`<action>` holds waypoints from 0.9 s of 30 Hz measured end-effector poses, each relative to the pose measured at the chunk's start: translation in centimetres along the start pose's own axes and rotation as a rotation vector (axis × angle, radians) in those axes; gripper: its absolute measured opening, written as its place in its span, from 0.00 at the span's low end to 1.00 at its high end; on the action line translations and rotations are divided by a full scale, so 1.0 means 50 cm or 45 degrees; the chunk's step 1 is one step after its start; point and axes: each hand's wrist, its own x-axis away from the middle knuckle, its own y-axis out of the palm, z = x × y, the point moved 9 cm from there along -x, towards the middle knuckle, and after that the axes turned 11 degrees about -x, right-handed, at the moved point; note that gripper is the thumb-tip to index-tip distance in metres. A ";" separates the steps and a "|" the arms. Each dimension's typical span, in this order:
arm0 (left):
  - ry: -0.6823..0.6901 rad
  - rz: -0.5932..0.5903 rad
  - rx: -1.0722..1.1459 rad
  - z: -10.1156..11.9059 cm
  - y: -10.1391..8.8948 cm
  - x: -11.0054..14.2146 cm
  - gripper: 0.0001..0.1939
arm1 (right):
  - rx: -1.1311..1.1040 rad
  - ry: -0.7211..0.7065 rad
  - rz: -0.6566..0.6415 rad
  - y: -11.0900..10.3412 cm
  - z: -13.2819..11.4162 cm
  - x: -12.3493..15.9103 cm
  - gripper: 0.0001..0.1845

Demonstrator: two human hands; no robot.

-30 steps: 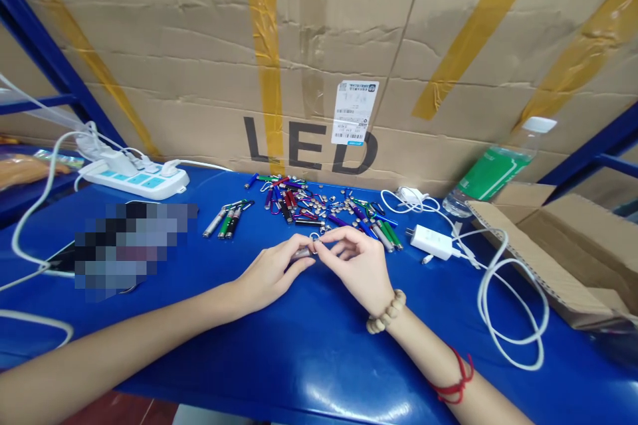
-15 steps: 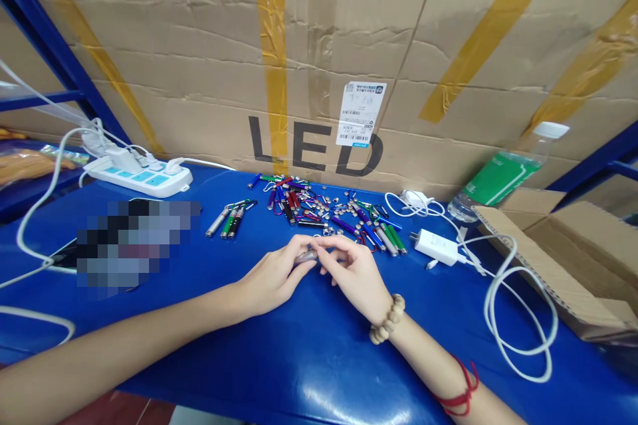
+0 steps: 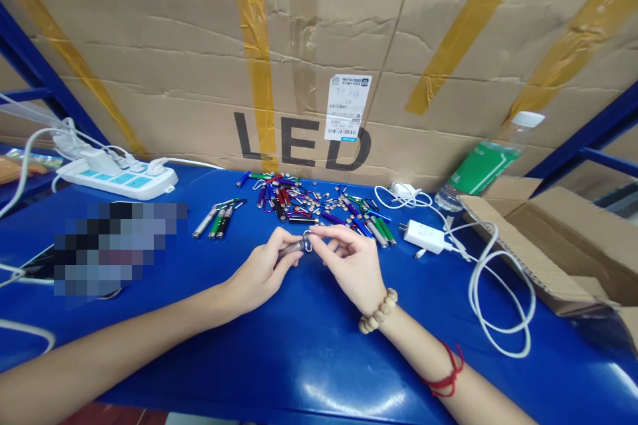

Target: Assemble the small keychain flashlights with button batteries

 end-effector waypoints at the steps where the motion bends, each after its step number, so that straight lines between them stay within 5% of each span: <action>1: 0.003 0.004 -0.003 0.001 -0.001 0.000 0.03 | 0.006 -0.030 0.013 -0.002 -0.004 0.000 0.11; 14: 0.052 -0.011 -0.102 0.002 -0.003 -0.003 0.07 | -0.170 0.028 -0.251 0.024 0.024 -0.013 0.08; 27: 0.043 -0.098 -0.234 -0.004 0.006 -0.008 0.10 | -0.060 -0.257 -0.507 0.033 -0.011 -0.017 0.05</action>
